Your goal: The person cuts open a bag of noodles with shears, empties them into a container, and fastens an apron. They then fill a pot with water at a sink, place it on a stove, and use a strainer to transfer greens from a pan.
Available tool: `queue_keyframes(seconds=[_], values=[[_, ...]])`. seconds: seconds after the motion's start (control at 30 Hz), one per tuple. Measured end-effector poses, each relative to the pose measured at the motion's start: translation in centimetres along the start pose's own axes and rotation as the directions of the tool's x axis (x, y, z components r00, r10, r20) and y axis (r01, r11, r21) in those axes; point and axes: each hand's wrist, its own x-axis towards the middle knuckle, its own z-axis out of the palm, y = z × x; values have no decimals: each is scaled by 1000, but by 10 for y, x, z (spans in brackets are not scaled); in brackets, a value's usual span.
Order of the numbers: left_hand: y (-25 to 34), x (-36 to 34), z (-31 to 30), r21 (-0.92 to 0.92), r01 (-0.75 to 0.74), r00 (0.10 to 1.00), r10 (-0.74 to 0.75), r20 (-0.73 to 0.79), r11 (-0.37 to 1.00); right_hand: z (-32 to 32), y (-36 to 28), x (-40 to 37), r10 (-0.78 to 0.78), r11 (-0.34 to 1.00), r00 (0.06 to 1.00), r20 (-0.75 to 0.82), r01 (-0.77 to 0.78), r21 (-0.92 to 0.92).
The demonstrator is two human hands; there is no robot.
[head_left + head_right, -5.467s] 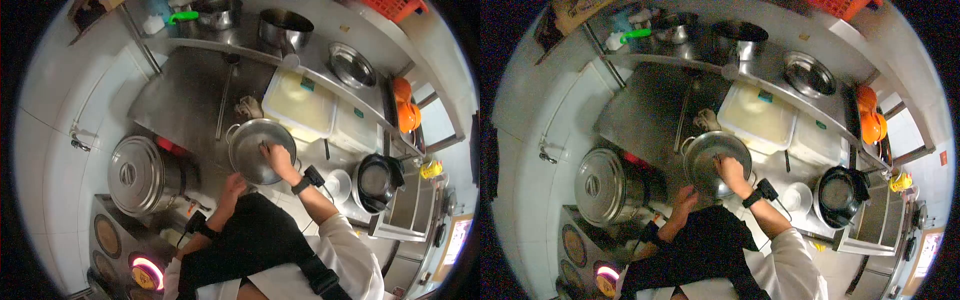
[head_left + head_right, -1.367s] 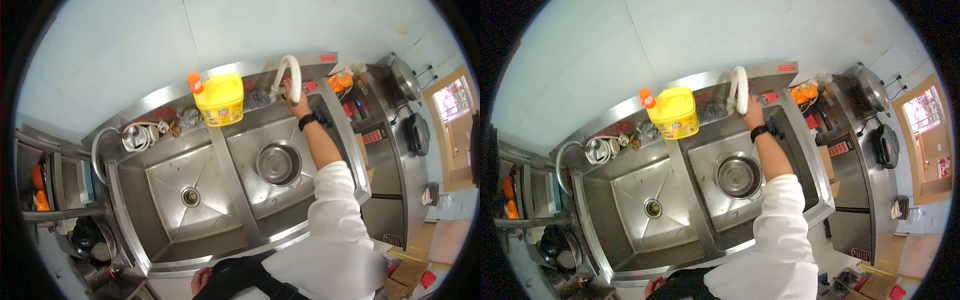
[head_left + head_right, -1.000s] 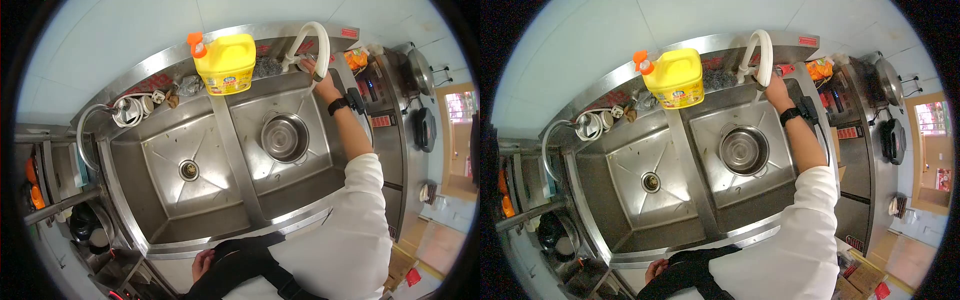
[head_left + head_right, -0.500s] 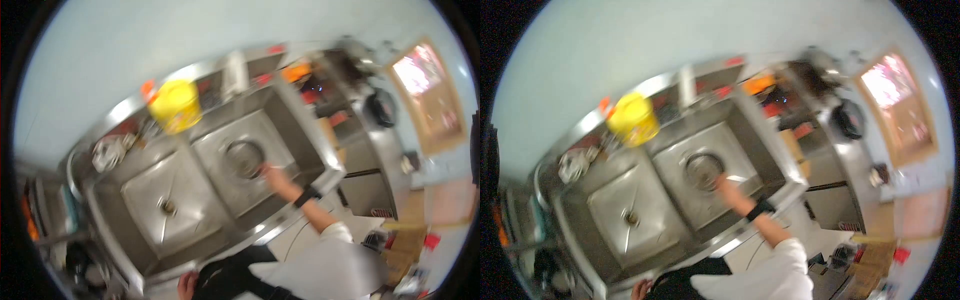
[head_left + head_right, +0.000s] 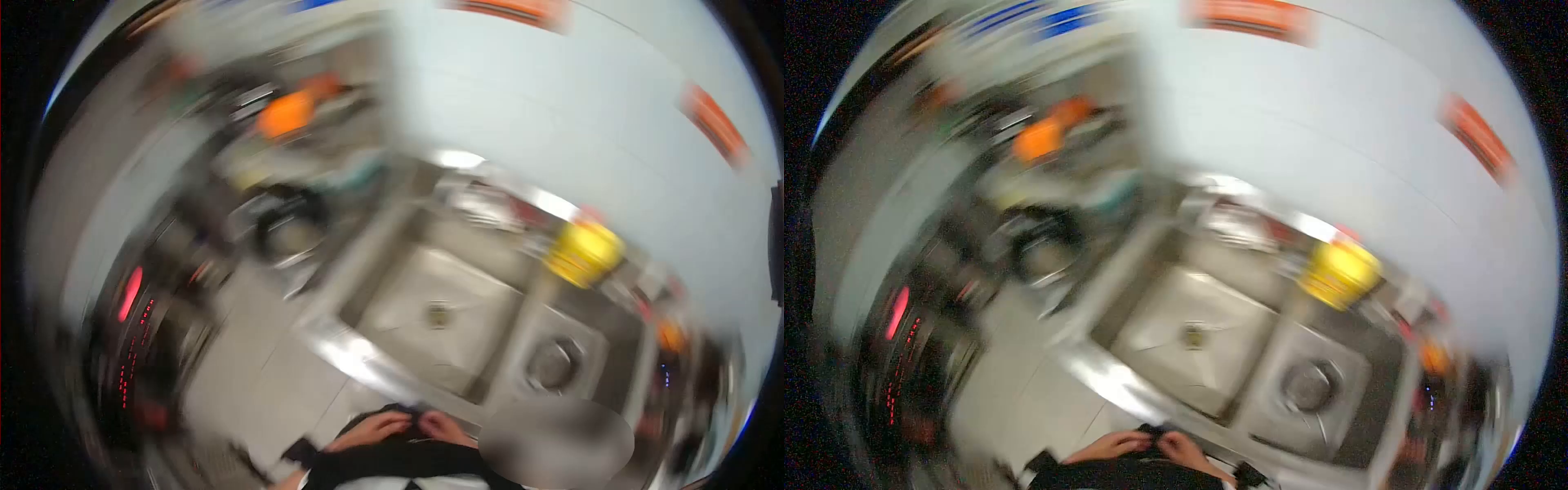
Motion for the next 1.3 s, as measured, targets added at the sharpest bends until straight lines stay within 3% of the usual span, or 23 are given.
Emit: queue_keyframes(seconds=[0.03, 0.07, 0.17, 0.23, 0.3, 0.37, 0.5, 0.57, 0.6, 0.63, 0.73, 0.77, 0.83, 0.87, 0.97, 1.0, 1.03, 1.1, 1.23, 1.3], values=[[-19, -16, -1, -112, -82, 996, 78, -40, 990, 12, 34, -3, 120, 988, 993, -14, -119, 95], [-14, -36, -5, -46, -129, 988, 124, -95, 991, 16, 47, 1, -166, 986, 986, -33, 166, -9], [-56, -85, -33, -152, -203, 928, 141, -344, 967, 36, 33, 40, -233, 955, 929, 286, 274, -111], [-64, -145, -47, -226, -309, 859, 169, -484, 924, 79, -3, 54, 30, 996, 957, 289, -6, -84], [-96, -196, -64, -300, -393, 782, 145, -606, 869, 147, -47, 68, 101, 993, 939, 330, -75, -89], [-130, -251, -84, -343, -491, 690, 117, -715, 801, 216, -58, 95, 58, 993, 885, 462, -1, -122], [-202, -351, -92, -237, -538, 453, 41, -891, 809, 361, -119, 108, -7, 944, 754, 657, 223, -245], [-218, -395, -95, -208, -556, 351, 0, -936, 805, 423, -131, 117, 17, 949, 605, 796, 241, -203], [-218, -413, -94, -261, -588, 305, -89, -948, 766, 449, -142, 116, 33, 948, 557, 830, 246, -203], [-220, -432, -97, -309, -618, 266, -177, -948, 723, 473, -142, 119, 38, 947, 542, 840, 249, -204], [-234, -471, -115, -310, -691, 200, -240, -950, 653, 537, -134, 138, 113, 929, 346, 931, 296, -222], [-243, -482, -125, -311, -697, 194, -248, -949, 647, 558, -132, 143, 122, 927, 338, 933, 297, -228], [-265, -499, -150, -219, -789, 20, -333, -943, 575, 596, -129, 157, 166, 868, 280, 945, 414, -275], [-278, -508, -163, -214, -803, 4, -354, -935, 556, 615, -129, 165, 191, 861, 255, 948, 421, -286], [-321, -543, -203, 4, -761, -267, -307, -914, 649, 682, -133, 196, 205, 833, 145, 968, 494, -250], [-332, -557, -215, 28, -698, -355, -312, -881, 715, 706, -135, 207, 185, 843, 143, 972, 485, -232], [-352, -569, -228, 32, -706, -388, -349, -853, 707, 731, -141, 219, 157, 853, 142, 977, 479, -207], [-386, -595, -256, 0, -546, -549, -358, -755, 838, 781, -157, 245, 211, 796, 88, 974, 563, -223], [-414, -678, -291, -130, -539, -638, -504, -583, 832, 880, -189, 286, 156, 808, 4, 988, 575, -130], [-448, -710, -307, -149, -521, -774, -539, -332, 840, 927, -203, 303, 168, 767, -58, 984, 635, -94]])
